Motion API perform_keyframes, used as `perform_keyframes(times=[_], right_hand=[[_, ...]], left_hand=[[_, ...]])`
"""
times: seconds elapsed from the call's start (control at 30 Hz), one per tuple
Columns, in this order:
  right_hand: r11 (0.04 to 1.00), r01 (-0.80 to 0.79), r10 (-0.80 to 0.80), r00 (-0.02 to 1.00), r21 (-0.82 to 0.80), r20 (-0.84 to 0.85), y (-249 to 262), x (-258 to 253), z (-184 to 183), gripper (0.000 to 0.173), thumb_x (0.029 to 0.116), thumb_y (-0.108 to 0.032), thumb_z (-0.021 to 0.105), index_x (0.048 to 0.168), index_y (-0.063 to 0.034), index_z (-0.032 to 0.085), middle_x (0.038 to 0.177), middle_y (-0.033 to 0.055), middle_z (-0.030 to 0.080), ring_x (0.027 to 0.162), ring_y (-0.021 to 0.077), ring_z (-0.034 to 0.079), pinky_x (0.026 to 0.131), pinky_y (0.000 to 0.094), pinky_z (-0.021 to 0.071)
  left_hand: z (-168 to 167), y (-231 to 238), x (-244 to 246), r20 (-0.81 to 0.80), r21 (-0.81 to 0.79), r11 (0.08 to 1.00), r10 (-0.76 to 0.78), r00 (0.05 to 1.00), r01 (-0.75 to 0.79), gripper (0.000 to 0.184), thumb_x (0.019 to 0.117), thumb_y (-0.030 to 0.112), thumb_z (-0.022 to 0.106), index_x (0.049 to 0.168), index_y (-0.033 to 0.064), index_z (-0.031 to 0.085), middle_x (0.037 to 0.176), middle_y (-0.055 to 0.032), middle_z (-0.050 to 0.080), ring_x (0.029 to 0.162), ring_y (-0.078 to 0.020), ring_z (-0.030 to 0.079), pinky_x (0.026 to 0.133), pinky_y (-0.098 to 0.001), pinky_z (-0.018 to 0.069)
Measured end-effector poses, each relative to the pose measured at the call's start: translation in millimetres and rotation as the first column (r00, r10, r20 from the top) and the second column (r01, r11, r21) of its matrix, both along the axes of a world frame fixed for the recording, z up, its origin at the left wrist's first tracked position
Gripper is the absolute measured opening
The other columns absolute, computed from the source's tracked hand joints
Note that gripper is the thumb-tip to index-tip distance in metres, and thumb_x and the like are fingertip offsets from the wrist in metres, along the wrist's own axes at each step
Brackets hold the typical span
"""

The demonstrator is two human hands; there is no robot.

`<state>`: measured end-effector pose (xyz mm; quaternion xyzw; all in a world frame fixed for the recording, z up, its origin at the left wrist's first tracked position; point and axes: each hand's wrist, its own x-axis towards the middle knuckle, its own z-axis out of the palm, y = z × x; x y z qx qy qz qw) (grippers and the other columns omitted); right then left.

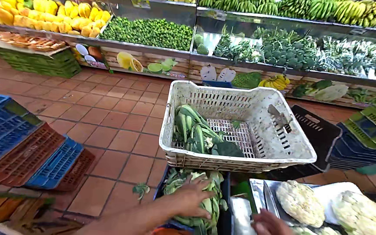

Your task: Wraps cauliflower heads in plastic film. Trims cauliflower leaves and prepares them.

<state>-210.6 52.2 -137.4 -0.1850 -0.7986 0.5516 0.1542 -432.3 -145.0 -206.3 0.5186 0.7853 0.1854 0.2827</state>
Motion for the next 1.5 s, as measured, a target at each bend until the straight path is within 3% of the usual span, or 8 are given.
perform_keyframes(times=[0.2, 0.33, 0.5, 0.67, 1.07, 1.17, 1.33, 1.5], right_hand=[[0.994, -0.068, 0.079, 0.988, 0.083, -0.132, 7, -110, 53, 0.045, 0.0981, -0.035, 0.067, 0.131, -0.0056, 0.061, 0.11, 0.0049, 0.073, 0.094, 0.0184, 0.073, 0.082, 0.0383, 0.0635], [0.988, -0.121, 0.134, 0.979, 0.092, -0.153, 5, -145, 46, 0.033, 0.0967, -0.033, 0.07, 0.124, -0.0145, 0.068, 0.108, 0.0043, 0.074, 0.093, 0.0202, 0.073, 0.082, 0.0373, 0.0641], [0.813, -0.003, 0.103, 0.985, 0.582, -0.14, 61, -159, 59, 0.032, 0.1011, -0.029, 0.062, 0.119, -0.0024, 0.067, 0.111, 0.0082, 0.072, 0.103, 0.0135, 0.069, 0.088, 0.0339, 0.0587], [0.945, 0.212, -0.149, 0.957, 0.25, -0.248, 114, -156, 68, 0.021, 0.0995, -0.011, 0.058, 0.119, -0.0032, 0.059, 0.1, -0.0082, 0.07, 0.091, 0.0048, 0.069, 0.085, 0.0282, 0.0605], [0.818, -0.509, 0.175, 0.662, 0.266, 0.729, 34, -436, 9, 0.095, 0.0859, -0.062, 0.072, 0.151, -0.0028, 0.037, 0.127, 0.0277, 0.063, 0.117, 0.0462, 0.062, 0.095, 0.0702, 0.0478], [0.822, -0.487, 0.069, 0.599, 0.295, 0.798, 17, -443, -34, 0.111, 0.0783, -0.069, 0.076, 0.15, 0.0047, 0.035, 0.128, 0.0322, 0.061, 0.118, 0.049, 0.061, 0.096, 0.0698, 0.048], [0.797, -0.515, 0.063, 0.59, 0.315, 0.805, 29, -441, -39, 0.109, 0.0705, -0.053, 0.088, 0.151, -0.0026, 0.035, 0.118, 0.0302, 0.065, 0.109, 0.049, 0.064, 0.09, 0.0713, 0.0499], [0.766, -0.531, 0.134, 0.683, 0.362, 0.718, 52, -423, -12, 0.087, 0.0716, -0.047, 0.088, 0.144, -0.012, 0.054, 0.116, 0.0235, 0.069, 0.108, 0.045, 0.066, 0.089, 0.0721, 0.05]], left_hand=[[-106, 41, -22, 0.03, -0.065, 0.997, -0.037, 0.999, 0.039, 0.087, 0.081, 0.059, 0.079, 0.156, 0.0361, 0.041, 0.172, -0.0117, 0.014, 0.156, -0.0484, 0.009, 0.111, -0.0853, 0.0112], [-114, 43, -65, 0.176, -0.174, 0.971, 0.195, 0.965, -0.165, 0.068, 0.0945, 0.031, 0.07, 0.155, 0.0153, 0.044, 0.159, -0.0181, 0.042, 0.145, -0.0425, 0.04, 0.113, -0.0686, 0.0352], [-67, 51, -87, 0.318, -0.582, 0.807, 0.346, 0.883, -0.106, 0.055, 0.1063, 0.034, 0.05, 0.145, -0.0055, 0.05, 0.151, -0.0322, 0.045, 0.142, -0.0508, 0.041, 0.113, -0.0706, 0.031], [-72, 43, -75, 0.336, -0.419, 0.901, 0.267, 0.903, -0.11, 0.067, 0.0944, 0.028, 0.069, 0.151, 0.0011, 0.046, 0.152, -0.0316, 0.044, 0.143, -0.0511, 0.04, 0.114, -0.0736, 0.0266], [14, -26, -54, 0.361, -0.088, 0.967, 0.255, 0.897, -0.24, 0.054, 0.1005, 0.038, 0.064, 0.15, 0.0211, 0.051, 0.164, -0.0051, 0.037, 0.15, -0.025, 0.037, 0.122, -0.0499, 0.0322], [28, -65, -45, 0.388, 0.167, 0.81, 0.471, 0.792, -0.563, 0.038, 0.0999, 0.035, 0.065, 0.133, 0.0157, 0.068, 0.141, -0.0044, 0.062, 0.13, -0.0186, 0.059, 0.111, -0.0448, 0.0485], [38, -127, -66, 0.602, 0.483, 0.146, 0.66, 0.449, -0.863, 0.022, 0.0987, 0.027, 0.065, 0.108, 0.0094, 0.073, 0.101, -0.0053, 0.075, 0.088, -0.0189, 0.074, 0.079, -0.0385, 0.0645], [66, -134, -86, 0.426, 0.681, 0.192, 0.681, 0.596, -0.707, 0.028, 0.0957, 0.04, 0.069, 0.117, 0.0222, 0.072, 0.128, -0.002, 0.068, 0.117, -0.0238, 0.066, 0.097, -0.0427, 0.059]])
